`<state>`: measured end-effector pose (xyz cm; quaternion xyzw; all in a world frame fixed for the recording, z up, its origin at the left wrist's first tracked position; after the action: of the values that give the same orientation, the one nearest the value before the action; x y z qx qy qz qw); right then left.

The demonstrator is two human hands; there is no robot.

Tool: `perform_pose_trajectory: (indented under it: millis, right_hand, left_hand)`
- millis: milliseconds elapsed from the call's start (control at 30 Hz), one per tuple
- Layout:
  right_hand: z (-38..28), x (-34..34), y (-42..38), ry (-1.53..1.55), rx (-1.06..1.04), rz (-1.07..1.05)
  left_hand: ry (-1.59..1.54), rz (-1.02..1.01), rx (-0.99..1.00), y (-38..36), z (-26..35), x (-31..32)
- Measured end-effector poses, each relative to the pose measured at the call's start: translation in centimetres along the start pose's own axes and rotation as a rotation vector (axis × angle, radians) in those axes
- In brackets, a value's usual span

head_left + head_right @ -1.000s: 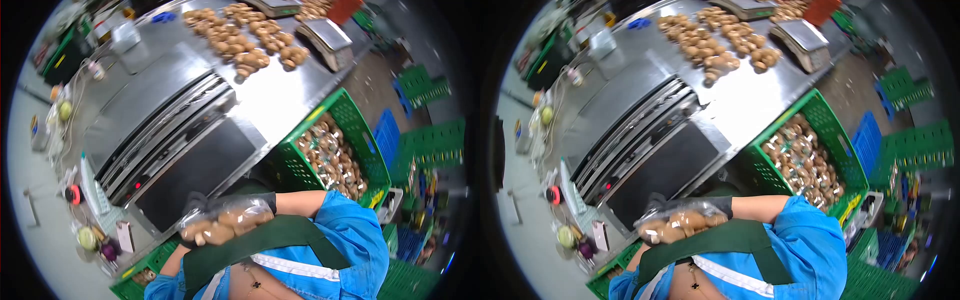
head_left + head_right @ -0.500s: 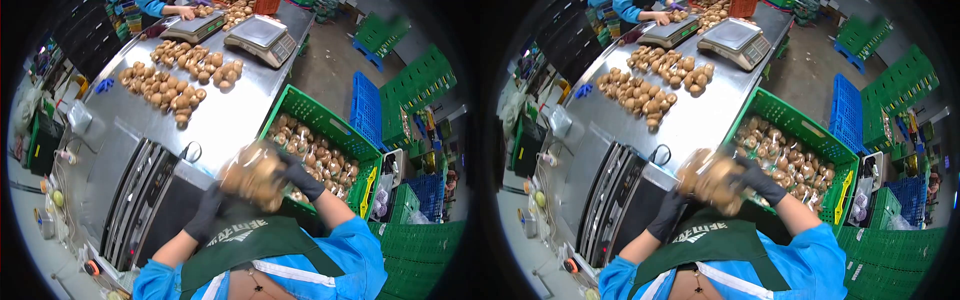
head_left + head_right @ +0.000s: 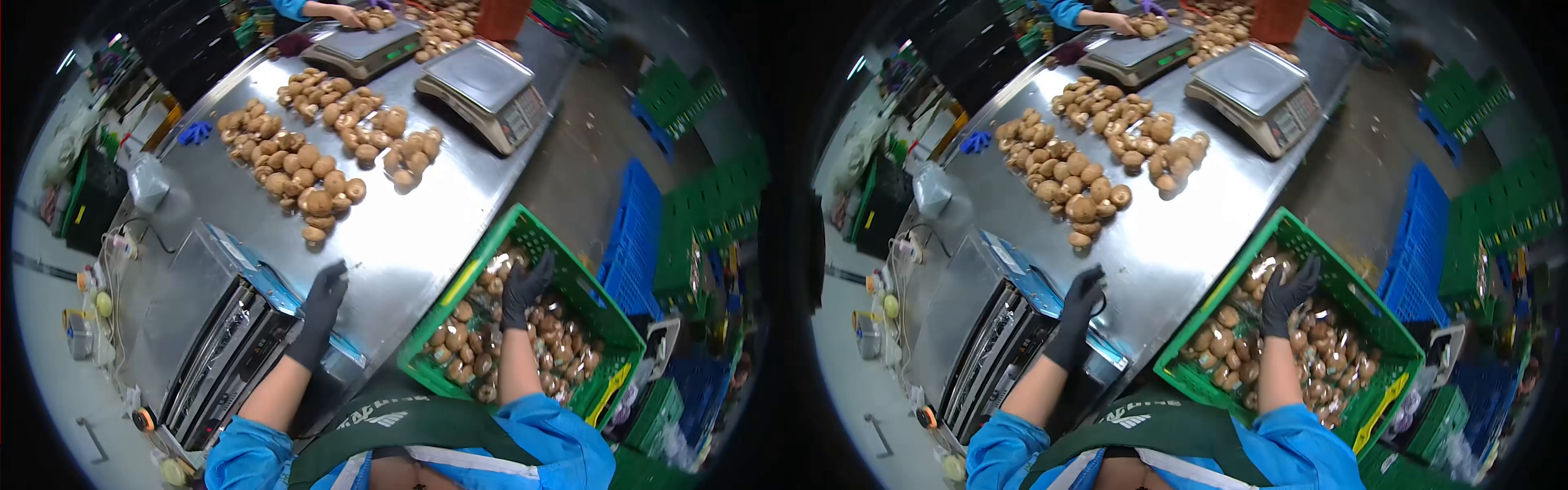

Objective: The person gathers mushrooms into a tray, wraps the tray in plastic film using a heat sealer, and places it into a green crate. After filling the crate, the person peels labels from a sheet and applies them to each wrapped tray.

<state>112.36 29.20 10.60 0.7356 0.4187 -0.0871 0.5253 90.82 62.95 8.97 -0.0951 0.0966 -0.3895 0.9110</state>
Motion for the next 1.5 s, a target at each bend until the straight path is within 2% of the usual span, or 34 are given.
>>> perform_pose_trajectory:
  millis: [33, 67, 100, 133, 167, 200, 233, 300, 333, 367, 433, 500, 567, 633, 700, 733, 767, 800, 833, 867, 900, 933, 1000, 1033, 1067, 1100, 1233, 1267, 1300, 1367, 1400, 1433, 1467, 1500]
  right_hand:
    - [-5.4, -1.5, 3.0, 0.323, -0.054, 0.028]
    - [-9.4, 0.5, 4.2, 0.841, 0.109, -0.169]
    - [-13.7, 3.7, 4.0, 0.961, -0.021, -0.404]
    - [-18.9, 7.0, 3.7, 1.057, -0.021, -0.607]
    - [-24.0, 9.5, 3.4, 1.004, -0.084, -0.825]
    - [-26.4, 13.9, 2.0, 0.919, -0.123, -0.912]
    - [-27.9, 18.9, 0.0, 0.837, -0.171, -0.99]
    - [-29.7, 25.6, -2.9, 0.638, -0.26, -1.007]
    - [-29.7, 27.5, -4.3, 0.583, -0.189, -1.098]
    - [-29.6, 28.5, -6.2, 0.6, -0.035, -1.33]
    - [-30.1, 26.8, -6.7, 0.522, -0.405, -1.033]
    - [-28.5, 25.8, -7.2, 0.65, -0.216, -1.049]
    - [-27.5, 24.3, -6.8, 0.674, -0.199, -1.011]
    - [-27.5, 21.6, -4.8, 0.659, -0.351, -0.813]
    - [-29.8, 17.8, -2.6, 0.811, -0.328, -0.816]
    - [-32.6, 13.5, -1.0, 0.79, -0.484, -0.611]
    - [-35.9, 9.3, -0.1, 0.798, -0.524, -0.59]
    - [-38.6, 6.8, -0.6, 0.865, -0.484, -0.669]
    - [-41.3, 5.4, -1.7, 0.933, -0.441, -0.74]
    - [-44.1, 4.5, -3.8, 1.006, -0.478, -0.745]
    - [-46.6, 3.6, -6.5, 1.077, -0.513, -0.751]
    - [-49.1, 2.8, -9.6, 1.056, -0.534, -0.79]
    - [-52.9, 0.2, -15.4, 1.058, -0.563, -0.842]
    - [-54.4, -0.5, -18.7, 0.943, -0.59, -1.006]
    - [-55.3, -1.1, -21.6, 0.815, -0.612, -1.165]
    - [-56.0, -2.1, -22.9, 0.824, -0.617, -1.177]
    - [-56.0, -2.7, -23.9, 0.763, -0.698, -1.125]
    - [-55.3, -3.0, -22.7, 0.798, -0.732, -1.082]
    - [-54.2, -3.1, -21.1, 0.955, -0.729, -1.042]
    - [-51.5, -2.2, -18.0, 1.242, -0.649, -1.289]
    - [-50.0, -0.6, -17.0, 1.079, -0.825, -1.348]
    - [-49.7, -1.6, -15.5, 0.925, -1.293, -1.139]
    - [-49.8, -1.8, -15.1, 0.838, -1.483, -1.098]
    - [-49.7, -1.9, -15.4, 0.742, -1.663, -1.054]
  left_hand:
    - [0.012, 0.142, 0.089, 2.8, -1.3, -1.0]
    - [-0.078, 0.306, 0.178, 5.1, -1.4, -1.6]
    - [-0.159, 0.464, 0.267, 6.8, -0.8, -2.0]
    - [-0.12, 0.612, 0.189, 8.2, -0.1, -2.4]
    - [-0.086, 0.759, 0.112, 9.4, 0.6, -3.2]
    - [0.092, 0.93, 0.225, 11.6, -1.0, -4.7]
    - [0.087, 0.959, 0.233, 12.6, -1.3, -5.2]
    - [0.267, 1.043, 0.02, 13.8, -2.5, -6.0]
    - [0.269, 1.03, 0.051, 14.9, -3.4, -6.4]
    - [0.044, 0.994, 0.188, 16.2, -4.0, -6.1]
    - [0.269, 0.854, 0.164, 16.6, -4.2, -5.0]
    - [0.274, 0.789, 0.16, 14.9, -2.8, -3.9]
    - [0.314, 0.669, 0.082, 14.4, -2.9, -2.7]
    - [0.3, 0.685, 0.171, 12.0, 0.3, -2.4]
    - [0.288, 0.676, 0.375, 9.9, 4.4, -4.1]
    - [0.304, 0.738, 0.464, 8.0, 6.8, -5.9]
    - [0.265, 0.711, 0.451, 6.3, 8.8, -8.3]
    - [0.165, 0.762, 0.571, 5.6, 9.0, -11.3]
    - [0.236, 0.729, 0.517, 3.1, 11.4, -14.7]
    - [0.235, 0.821, 0.572, 1.1, 11.3, -18.4]
    - [0.028, 0.792, 0.543, -0.1, 10.0, -22.7]
    - [-0.009, 0.806, 0.401, -2.1, 9.4, -26.6]
    - [0.109, 0.759, 0.307, -5.9, 7.7, -33.3]
    - [0.117, 0.783, 0.307, -7.5, 6.4, -36.2]
    - [0.125, 0.792, 0.186, -8.7, 4.1, -38.7]
    - [0.129, 0.794, 0.06, -9.7, 1.6, -40.7]
    - [-0.053, 0.774, 0.109, -12.4, 1.5, -42.5]
    - [0.031, 0.774, 0.214, -13.0, 1.2, -43.8]
    - [0.022, 0.774, 0.225, -14.6, 1.7, -44.9]
    - [0.605, 0.64, 0.346, -19.8, 5.1, -44.6]
    - [1.037, 0.427, 0.338, -21.7, 5.4, -44.1]
    - [1.454, 0.187, 0.311, -23.1, 4.4, -43.6]
    - [1.448, 0.195, 0.308, -23.8, 3.9, -43.7]
    - [1.561, 0.067, 0.476, -24.6, 3.5, -42.3]
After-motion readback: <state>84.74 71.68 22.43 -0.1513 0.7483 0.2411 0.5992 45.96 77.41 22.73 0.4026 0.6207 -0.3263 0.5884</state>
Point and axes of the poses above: each hand's wrist, its own y-axis towards the middle knuckle, its own x-axis out of the palm, z = x × y, the point moved 7 cm from there along y, towards the middle knuckle, and after that the axes turned 5 degrees about z, right-handed, at the moved point
